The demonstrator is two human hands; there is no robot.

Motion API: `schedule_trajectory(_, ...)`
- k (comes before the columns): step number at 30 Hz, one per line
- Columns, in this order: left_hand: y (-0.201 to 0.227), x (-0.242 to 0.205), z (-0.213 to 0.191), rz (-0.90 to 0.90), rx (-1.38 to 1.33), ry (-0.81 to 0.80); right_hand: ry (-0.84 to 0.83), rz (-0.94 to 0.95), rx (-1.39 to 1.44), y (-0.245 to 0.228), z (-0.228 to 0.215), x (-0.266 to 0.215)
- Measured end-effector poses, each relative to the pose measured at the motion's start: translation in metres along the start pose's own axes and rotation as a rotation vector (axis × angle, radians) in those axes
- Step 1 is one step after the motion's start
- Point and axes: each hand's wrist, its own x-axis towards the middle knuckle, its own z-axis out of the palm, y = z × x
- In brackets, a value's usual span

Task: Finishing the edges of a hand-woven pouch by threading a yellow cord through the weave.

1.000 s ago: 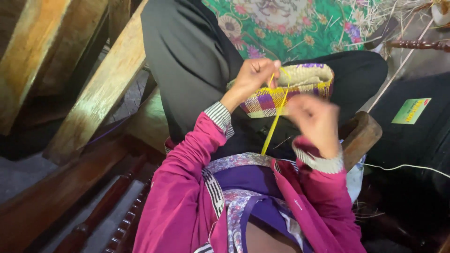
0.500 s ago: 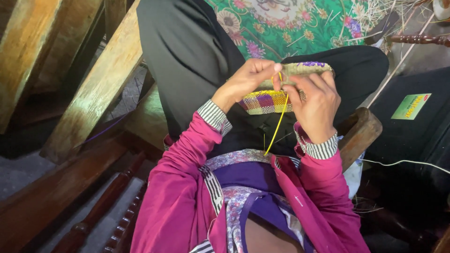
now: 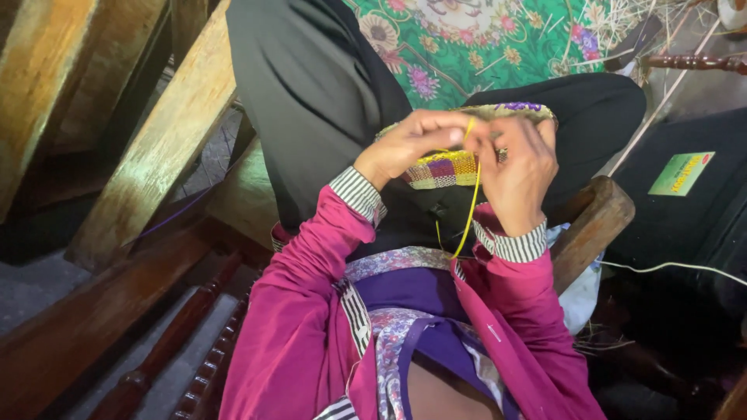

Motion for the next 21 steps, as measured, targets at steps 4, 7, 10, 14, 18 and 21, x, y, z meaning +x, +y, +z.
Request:
schedule_trajectory(4, 0.005, -0.005, 0.007, -0.006, -0.088, -0.039, 0.004, 0.008, 0.006, 0.002, -0.004, -0.007)
schedule_trajectory(7, 0.001, -0.006, 0.005, -0.043, -0.117, 0.024, -0.022, -0.022, 0.051, 0.002, -0.007, -0.006)
schedule_trajectory(10, -0.005, -0.005, 0.002, -0.051, -0.106, 0.097, -0.065, -0.023, 0.043, 0.003, -0.009, -0.011)
schedule_trajectory(14, -0.001, -0.003, 0.006, 0.066, 0.0, 0.0, -0.029, 0.03, 0.011, 0.001, -0.005, -0.013)
schedule_trajectory(18, -0.005, -0.002, 0.004, 0.121, 0.082, 0.025, -0.015, 0.029, -0.047, -0.005, -0.004, -0.012)
schedule_trajectory(21, -0.017, -0.002, 0.002, 0.132, 0.241, 0.096, -0.028, 0.016, -0.091, -0.008, -0.004, -0.013)
